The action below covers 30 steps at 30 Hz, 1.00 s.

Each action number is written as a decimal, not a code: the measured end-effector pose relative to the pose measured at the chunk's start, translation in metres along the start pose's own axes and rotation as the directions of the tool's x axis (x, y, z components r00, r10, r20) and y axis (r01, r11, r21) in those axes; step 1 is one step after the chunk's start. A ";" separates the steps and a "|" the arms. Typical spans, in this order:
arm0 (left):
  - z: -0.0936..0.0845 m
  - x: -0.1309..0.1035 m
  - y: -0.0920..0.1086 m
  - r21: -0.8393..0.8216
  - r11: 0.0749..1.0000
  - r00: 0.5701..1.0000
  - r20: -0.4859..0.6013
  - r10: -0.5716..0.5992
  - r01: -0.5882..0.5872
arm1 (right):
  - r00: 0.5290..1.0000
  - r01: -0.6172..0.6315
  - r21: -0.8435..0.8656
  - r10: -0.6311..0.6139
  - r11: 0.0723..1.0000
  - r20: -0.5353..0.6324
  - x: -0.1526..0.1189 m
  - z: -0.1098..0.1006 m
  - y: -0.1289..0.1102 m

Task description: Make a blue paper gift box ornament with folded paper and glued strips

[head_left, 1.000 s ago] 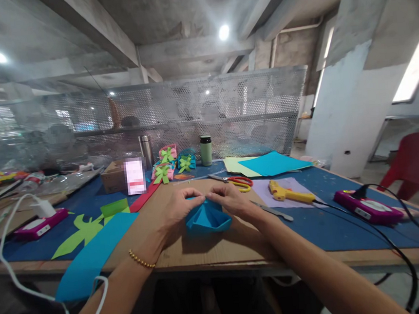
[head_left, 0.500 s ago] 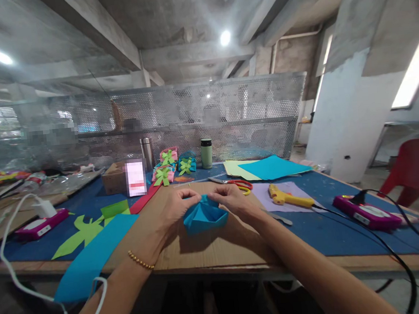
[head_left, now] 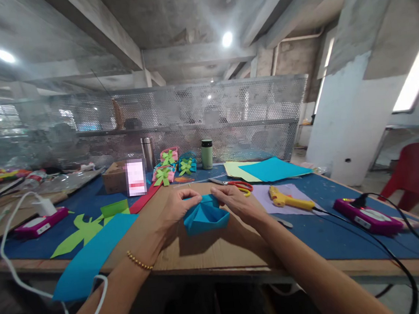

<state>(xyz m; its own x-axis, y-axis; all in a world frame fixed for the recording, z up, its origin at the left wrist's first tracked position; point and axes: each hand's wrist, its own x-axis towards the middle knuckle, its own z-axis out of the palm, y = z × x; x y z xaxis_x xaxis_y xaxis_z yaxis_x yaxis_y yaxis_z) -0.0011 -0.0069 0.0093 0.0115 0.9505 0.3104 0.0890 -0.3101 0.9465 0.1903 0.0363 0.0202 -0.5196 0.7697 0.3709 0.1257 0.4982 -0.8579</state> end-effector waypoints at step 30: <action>-0.002 0.009 -0.005 0.051 0.996 0.995 -0.058 0.077 -0.075 | 0.990 0.062 -0.167 -0.081 0.984 -0.112 0.000 -0.008 -0.008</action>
<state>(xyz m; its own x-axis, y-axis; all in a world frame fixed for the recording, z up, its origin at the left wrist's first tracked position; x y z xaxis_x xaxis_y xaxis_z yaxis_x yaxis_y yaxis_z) -0.0039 0.0030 0.0080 -0.0394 0.9211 0.3874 0.1389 -0.3789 0.9150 0.1966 0.0354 0.0295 -0.4300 0.7666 0.4769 0.2329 0.6046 -0.7617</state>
